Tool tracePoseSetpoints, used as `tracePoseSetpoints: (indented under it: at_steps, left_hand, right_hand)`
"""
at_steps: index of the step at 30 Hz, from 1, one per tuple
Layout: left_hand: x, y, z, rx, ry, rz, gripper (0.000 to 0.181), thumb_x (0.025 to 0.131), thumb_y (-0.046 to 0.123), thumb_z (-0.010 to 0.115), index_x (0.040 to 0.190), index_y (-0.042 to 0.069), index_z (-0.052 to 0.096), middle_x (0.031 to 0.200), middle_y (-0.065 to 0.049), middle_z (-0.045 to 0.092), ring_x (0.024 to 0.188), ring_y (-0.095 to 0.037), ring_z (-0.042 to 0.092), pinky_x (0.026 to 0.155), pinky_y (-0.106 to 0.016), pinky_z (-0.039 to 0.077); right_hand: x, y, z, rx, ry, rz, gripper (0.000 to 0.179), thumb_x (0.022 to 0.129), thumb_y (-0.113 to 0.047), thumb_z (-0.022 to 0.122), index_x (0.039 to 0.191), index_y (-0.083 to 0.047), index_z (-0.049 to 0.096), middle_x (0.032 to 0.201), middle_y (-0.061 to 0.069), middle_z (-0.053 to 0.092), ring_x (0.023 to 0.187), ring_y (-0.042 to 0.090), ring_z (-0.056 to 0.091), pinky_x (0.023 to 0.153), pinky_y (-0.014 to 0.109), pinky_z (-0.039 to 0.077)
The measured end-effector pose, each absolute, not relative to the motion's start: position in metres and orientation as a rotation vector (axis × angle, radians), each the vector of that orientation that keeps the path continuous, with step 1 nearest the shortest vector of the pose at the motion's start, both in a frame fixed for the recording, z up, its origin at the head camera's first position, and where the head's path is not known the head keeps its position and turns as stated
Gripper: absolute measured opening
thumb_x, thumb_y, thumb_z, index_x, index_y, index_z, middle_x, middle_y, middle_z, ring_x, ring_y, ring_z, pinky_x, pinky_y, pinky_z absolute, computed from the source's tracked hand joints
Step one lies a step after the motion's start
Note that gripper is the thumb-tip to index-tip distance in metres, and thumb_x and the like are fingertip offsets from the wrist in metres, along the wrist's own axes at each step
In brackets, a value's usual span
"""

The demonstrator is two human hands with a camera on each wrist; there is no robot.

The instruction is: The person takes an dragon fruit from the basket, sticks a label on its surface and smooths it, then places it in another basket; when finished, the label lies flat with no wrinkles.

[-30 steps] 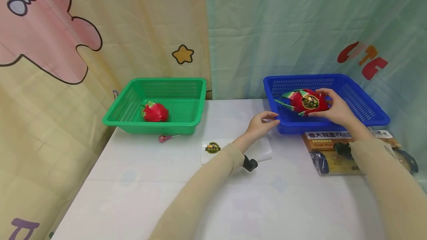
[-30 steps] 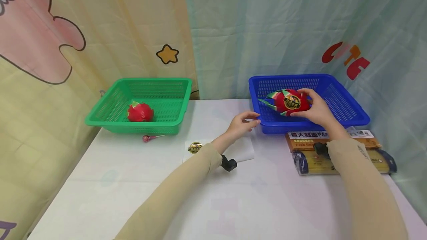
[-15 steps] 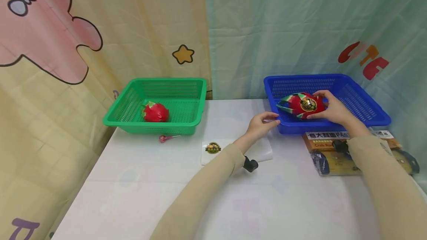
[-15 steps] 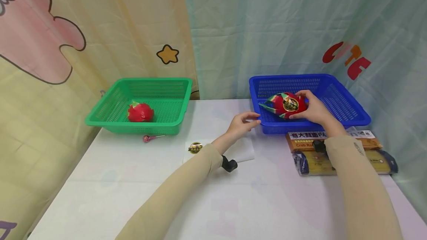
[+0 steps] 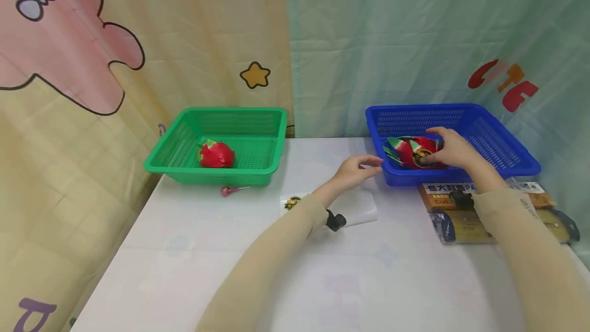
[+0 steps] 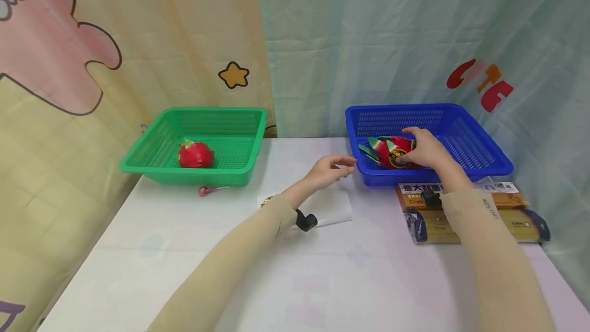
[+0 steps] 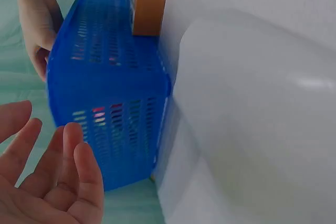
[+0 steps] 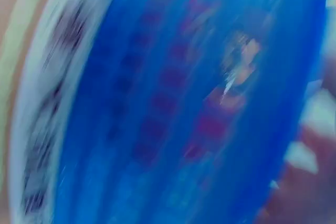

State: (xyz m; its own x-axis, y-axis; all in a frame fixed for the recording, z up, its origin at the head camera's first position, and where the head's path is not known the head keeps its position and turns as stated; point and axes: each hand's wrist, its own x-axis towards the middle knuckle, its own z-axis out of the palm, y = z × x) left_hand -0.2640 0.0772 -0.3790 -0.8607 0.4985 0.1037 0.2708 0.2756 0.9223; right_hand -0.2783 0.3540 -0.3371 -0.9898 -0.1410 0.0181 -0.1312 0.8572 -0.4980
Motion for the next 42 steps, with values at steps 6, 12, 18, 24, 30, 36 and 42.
tracePoseSetpoints:
  at_steps: [6,12,18,24,30,36,42]
  left_hand:
    - [-0.274,0.018,-0.348,0.929,2.273,1.483,0.033,0.094,0.02,0.059,0.123,0.005,0.061,0.115,-0.007,0.063,0.093,-0.013,0.062,0.082,-0.025,0.049]
    - [-0.282,-0.058,-0.305,0.932,2.305,1.51,0.03,0.095,0.019,0.057,0.12,0.004,0.061,0.114,-0.01,0.062,0.095,-0.022,0.06,0.087,-0.039,0.047]
    - [-0.297,-0.127,-0.271,0.73,2.397,1.705,0.027,0.092,0.02,0.062,0.115,0.005,0.064,0.109,-0.006,0.064,0.097,-0.026,0.059,0.085,-0.035,0.047]
    - [-0.315,-0.187,-0.263,0.448,2.493,1.859,0.032,0.089,0.025,0.066,0.116,0.009,0.064,0.113,-0.005,0.062,0.101,-0.023,0.058,0.09,-0.034,0.045]
    - [-0.321,-0.23,-0.28,0.186,2.529,1.919,0.034,0.089,0.027,0.066,0.117,0.009,0.062,0.11,-0.001,0.06,0.102,-0.02,0.057,0.097,-0.037,0.041]
    - [-0.317,-0.261,-0.302,-0.015,2.511,1.9,0.035,0.092,0.024,0.061,0.122,0.006,0.058,0.112,0.002,0.057,0.096,-0.011,0.057,0.1,-0.038,0.039]
    - [-0.315,-0.282,-0.322,-0.141,2.515,1.823,0.04,0.095,0.023,0.056,0.131,0.006,0.052,0.126,-0.006,0.052,0.111,-0.02,0.051,0.102,-0.04,0.037]
  right_hand:
    - [-0.26,0.288,-0.311,0.036,3.184,-1.32,0.053,0.09,-0.046,0.058,0.123,-0.004,0.055,0.122,0.019,0.057,0.11,0.032,0.052,0.089,0.046,0.043]
    - [-0.257,0.212,-0.307,-0.294,2.951,-1.733,0.042,0.089,-0.034,0.064,0.118,-0.003,0.058,0.109,0.011,0.062,0.086,0.006,0.058,0.073,0.019,0.047]
    - [-0.265,0.147,-0.326,-0.572,2.669,-1.712,0.035,0.091,-0.022,0.063,0.12,-0.003,0.056,0.107,0.015,0.063,0.089,0.024,0.064,0.076,0.031,0.05]
    - [-0.274,0.103,-0.348,-0.697,2.592,-1.6,0.032,0.09,-0.025,0.064,0.118,-0.01,0.058,0.102,0.01,0.066,0.083,0.021,0.064,0.073,0.036,0.048]
    - [-0.28,0.076,-0.369,-0.696,2.523,-1.506,0.038,0.091,-0.033,0.062,0.124,-0.015,0.055,0.103,0.004,0.064,0.087,0.024,0.064,0.071,0.035,0.049]
    - [-0.278,0.059,-0.384,-0.663,2.54,-1.468,0.039,0.091,-0.036,0.061,0.124,-0.017,0.055,0.103,0.004,0.064,0.09,0.03,0.064,0.069,0.034,0.05]
    - [-0.275,0.045,-0.391,-0.696,2.53,-1.477,0.038,0.091,-0.034,0.061,0.125,-0.017,0.055,0.102,0.004,0.065,0.089,0.03,0.065,0.068,0.033,0.05]
